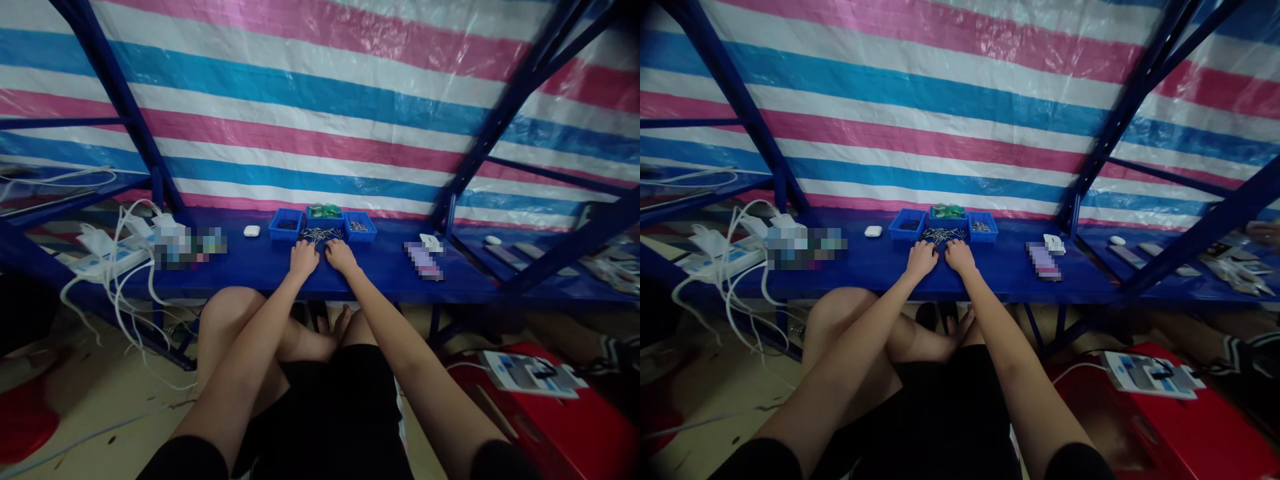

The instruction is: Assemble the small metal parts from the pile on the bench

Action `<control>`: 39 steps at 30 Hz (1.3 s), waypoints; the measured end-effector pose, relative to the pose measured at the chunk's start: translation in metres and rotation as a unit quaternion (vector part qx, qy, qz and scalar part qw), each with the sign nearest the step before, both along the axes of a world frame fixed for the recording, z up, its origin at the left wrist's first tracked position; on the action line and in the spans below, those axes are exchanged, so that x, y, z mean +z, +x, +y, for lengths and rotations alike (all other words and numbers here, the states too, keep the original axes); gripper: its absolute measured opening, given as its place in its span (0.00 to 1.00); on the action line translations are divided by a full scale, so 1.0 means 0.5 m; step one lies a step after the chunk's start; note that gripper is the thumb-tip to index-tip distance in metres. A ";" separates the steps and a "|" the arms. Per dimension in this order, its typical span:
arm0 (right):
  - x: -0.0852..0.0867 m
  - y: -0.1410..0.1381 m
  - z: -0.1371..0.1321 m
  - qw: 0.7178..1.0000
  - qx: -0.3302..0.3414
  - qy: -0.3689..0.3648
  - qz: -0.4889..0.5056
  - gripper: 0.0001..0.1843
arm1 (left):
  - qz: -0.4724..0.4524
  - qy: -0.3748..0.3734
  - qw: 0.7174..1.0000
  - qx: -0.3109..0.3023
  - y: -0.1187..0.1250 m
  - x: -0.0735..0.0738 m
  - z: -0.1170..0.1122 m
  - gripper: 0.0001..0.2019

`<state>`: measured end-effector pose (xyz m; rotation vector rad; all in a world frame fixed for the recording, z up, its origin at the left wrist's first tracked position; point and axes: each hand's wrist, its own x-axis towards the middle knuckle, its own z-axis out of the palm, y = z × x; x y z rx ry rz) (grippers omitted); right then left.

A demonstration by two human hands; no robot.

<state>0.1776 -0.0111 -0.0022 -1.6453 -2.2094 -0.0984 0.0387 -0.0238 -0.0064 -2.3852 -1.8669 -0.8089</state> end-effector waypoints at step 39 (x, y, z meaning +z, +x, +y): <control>-0.018 0.018 0.011 0.993 0.087 0.048 0.061 0.10 | 0.067 0.018 0.993 -0.096 -0.012 0.019 -0.002 0.13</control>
